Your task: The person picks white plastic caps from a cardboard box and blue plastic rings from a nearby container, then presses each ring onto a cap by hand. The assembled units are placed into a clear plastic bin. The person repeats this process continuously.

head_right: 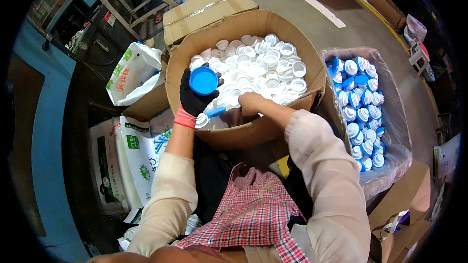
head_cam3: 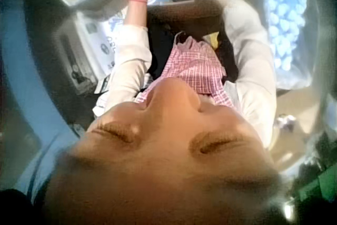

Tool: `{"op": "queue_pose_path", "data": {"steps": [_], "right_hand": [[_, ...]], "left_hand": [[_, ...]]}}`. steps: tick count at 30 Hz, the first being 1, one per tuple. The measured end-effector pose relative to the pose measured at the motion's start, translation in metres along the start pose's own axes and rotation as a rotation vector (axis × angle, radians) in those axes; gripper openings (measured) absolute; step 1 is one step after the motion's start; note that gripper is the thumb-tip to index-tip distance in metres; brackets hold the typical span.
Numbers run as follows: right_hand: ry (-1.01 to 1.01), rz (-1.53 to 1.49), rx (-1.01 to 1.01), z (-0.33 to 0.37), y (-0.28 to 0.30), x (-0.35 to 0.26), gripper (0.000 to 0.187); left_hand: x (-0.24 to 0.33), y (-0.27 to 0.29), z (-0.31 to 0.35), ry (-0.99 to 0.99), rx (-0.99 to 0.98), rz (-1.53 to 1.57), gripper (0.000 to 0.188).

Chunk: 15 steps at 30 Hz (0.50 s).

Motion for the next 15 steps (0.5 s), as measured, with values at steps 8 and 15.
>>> {"op": "queue_pose_path", "data": {"steps": [8,15], "right_hand": [[0.316,-1.02,0.768,0.105,0.108,0.006,0.024],[0.554,-0.113,0.904,0.114,0.102,-0.038,0.025]], "left_hand": [[-0.035,-0.04,-0.012,-0.783,0.171,-1.561,0.04],[-0.075,-0.032,-0.043,0.204,-0.181,0.265,0.049]]}}
Point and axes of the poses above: each hand's wrist, its own z-axis away from the middle knuckle, its own y-axis out of the back of the hand, x = y × z, the point moved 6 cm from there along -z, towards the middle knuckle, and after that the axes turned 2 degrees about z, right-handed, at the moved point
